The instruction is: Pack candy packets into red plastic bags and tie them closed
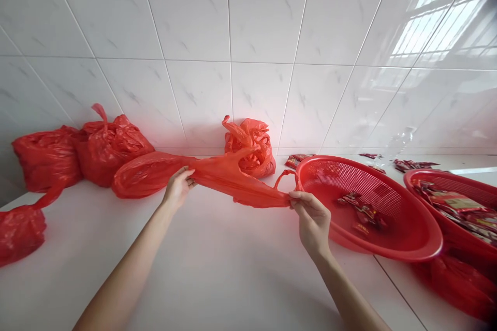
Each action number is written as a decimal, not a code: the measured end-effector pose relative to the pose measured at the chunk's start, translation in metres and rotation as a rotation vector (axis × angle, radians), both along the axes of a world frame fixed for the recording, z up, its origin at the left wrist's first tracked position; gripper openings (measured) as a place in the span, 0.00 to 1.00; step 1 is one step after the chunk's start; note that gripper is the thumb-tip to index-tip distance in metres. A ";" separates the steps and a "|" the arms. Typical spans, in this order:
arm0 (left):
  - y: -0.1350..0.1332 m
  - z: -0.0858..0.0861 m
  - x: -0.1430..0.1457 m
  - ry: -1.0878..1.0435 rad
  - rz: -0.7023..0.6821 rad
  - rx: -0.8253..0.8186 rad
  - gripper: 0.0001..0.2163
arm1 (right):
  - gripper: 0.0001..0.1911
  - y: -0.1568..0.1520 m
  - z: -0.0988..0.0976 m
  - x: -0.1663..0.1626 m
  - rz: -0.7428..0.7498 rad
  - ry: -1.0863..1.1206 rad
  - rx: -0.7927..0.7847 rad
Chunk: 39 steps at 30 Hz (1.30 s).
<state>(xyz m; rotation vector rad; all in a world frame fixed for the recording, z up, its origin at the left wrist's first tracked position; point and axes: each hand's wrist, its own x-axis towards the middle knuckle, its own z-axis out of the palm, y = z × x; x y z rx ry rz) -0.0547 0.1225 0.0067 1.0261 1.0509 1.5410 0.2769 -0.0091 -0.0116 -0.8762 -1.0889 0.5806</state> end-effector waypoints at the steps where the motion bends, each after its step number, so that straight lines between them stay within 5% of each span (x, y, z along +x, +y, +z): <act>1: 0.000 -0.001 0.001 0.013 0.031 -0.002 0.14 | 0.06 -0.001 0.001 0.001 -0.001 -0.016 0.013; 6: -0.023 0.019 0.021 0.195 0.118 0.227 0.15 | 0.08 -0.005 0.007 0.004 -0.002 -0.146 0.083; 11: -0.074 0.046 0.072 0.814 -0.206 0.508 0.09 | 0.12 -0.009 0.007 -0.001 0.024 -0.315 0.118; 13: -0.086 0.038 0.090 1.026 -0.341 0.477 0.09 | 0.12 -0.010 0.006 -0.002 0.041 -0.354 0.139; 19: -0.077 0.003 0.093 1.431 -0.374 0.245 0.16 | 0.15 -0.015 0.007 -0.001 0.038 -0.419 0.222; 23: -0.066 0.006 0.073 1.407 -0.520 0.172 0.29 | 0.16 -0.018 0.012 0.000 -0.019 -0.435 0.265; 28: -0.063 0.032 0.049 1.258 -0.620 0.204 0.38 | 0.17 -0.014 0.015 0.006 -0.174 -0.535 0.331; 34: -0.062 0.054 0.026 1.188 -0.734 0.291 0.35 | 0.18 -0.005 0.008 0.011 -0.192 -0.719 0.358; 39: -0.061 0.051 0.027 1.264 -0.746 0.219 0.22 | 0.15 -0.008 0.011 0.009 -0.020 -0.812 0.344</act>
